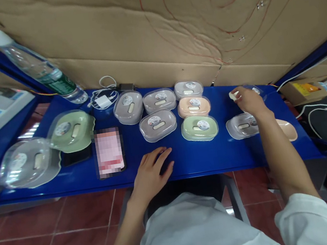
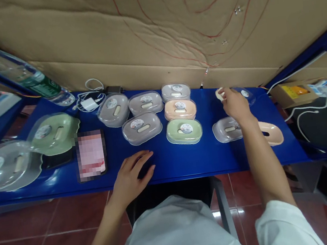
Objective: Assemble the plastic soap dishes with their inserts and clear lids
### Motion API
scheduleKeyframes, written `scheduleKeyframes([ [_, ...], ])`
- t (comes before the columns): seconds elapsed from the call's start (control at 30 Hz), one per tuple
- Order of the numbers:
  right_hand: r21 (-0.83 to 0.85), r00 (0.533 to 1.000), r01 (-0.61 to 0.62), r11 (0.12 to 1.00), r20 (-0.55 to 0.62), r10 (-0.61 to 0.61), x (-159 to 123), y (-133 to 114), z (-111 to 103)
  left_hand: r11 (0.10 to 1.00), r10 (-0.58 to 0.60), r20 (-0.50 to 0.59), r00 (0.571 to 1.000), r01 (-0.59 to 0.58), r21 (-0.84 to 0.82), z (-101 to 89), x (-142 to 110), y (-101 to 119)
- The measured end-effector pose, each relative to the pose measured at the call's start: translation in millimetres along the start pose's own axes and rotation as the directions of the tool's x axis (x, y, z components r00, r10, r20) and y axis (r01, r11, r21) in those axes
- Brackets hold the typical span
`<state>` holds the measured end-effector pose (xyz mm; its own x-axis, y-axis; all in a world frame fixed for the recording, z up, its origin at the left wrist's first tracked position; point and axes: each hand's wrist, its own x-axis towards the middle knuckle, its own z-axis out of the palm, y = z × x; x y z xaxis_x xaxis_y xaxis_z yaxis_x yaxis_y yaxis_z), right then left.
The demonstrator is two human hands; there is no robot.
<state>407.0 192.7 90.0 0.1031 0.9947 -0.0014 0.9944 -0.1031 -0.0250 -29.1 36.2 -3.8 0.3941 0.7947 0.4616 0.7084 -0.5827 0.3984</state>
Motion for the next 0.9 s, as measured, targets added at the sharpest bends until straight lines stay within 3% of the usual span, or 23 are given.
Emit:
scheduleKeyframes([
  [0.1,0.093,0.965,0.183,0.979,-0.208,-0.161,-51,-33,-15,0.999,0.025,-0.012,1.0,-0.025,-0.035,-3.8,-2,2],
  [0.17,0.161,0.841,0.492,0.856,-0.341,-0.419,-103,-67,-14,0.995,0.032,-0.046,0.998,-0.037,-0.094,-9.4,-5,7],
  [0.23,0.155,0.694,0.704,0.692,-0.356,-0.626,-156,-104,1,0.987,0.035,-0.095,0.995,-0.049,-0.155,-16.0,-9,15],
  [0.33,0.168,0.598,0.8,0.576,-0.314,-0.738,-209,-147,37,0.981,0.08,-0.103,0.991,-0.097,-0.167,-22.4,-14,24],
  [0.43,0.188,0.623,0.782,0.595,-0.283,-0.729,-223,-169,63,0.982,0.114,-0.024,0.993,-0.117,-0.151,-21.3,-17,24],
  [0.53,0.214,0.662,0.749,0.627,-0.264,-0.701,-220,-170,69,0.98,0.132,0.047,0.99,-0.123,-0.154,-16.3,-19,18],
  [0.63,0.278,0.679,0.729,0.626,-0.409,-0.61,-217,-142,64,0.985,0.144,0.07,0.987,-0.136,-0.11,-13.7,-21,11],
  [0.73,0.301,0.729,0.593,0.747,-0.595,-0.339,-213,-74,60,0.989,0.136,0.043,0.99,-0.133,-0.062,-14.3,-22,4],
  [0.8,0.249,0.793,0.258,0.934,-0.606,-0.058,-208,-16,62,0.989,0.136,0.019,0.991,-0.134,-0.053,-14.7,-22,0],
  [0.87,0.195,0.845,-0.011,0.981,-0.523,0.113,-205,37,68,0.99,0.133,-0.001,0.991,-0.133,-0.049,-14.4,-21,-3],
  [0.9,0.178,0.846,-0.114,0.977,-0.498,0.19,-205,58,72,0.99,0.131,-0.005,0.991,-0.131,-0.047,-14.0,-20,-4],
])
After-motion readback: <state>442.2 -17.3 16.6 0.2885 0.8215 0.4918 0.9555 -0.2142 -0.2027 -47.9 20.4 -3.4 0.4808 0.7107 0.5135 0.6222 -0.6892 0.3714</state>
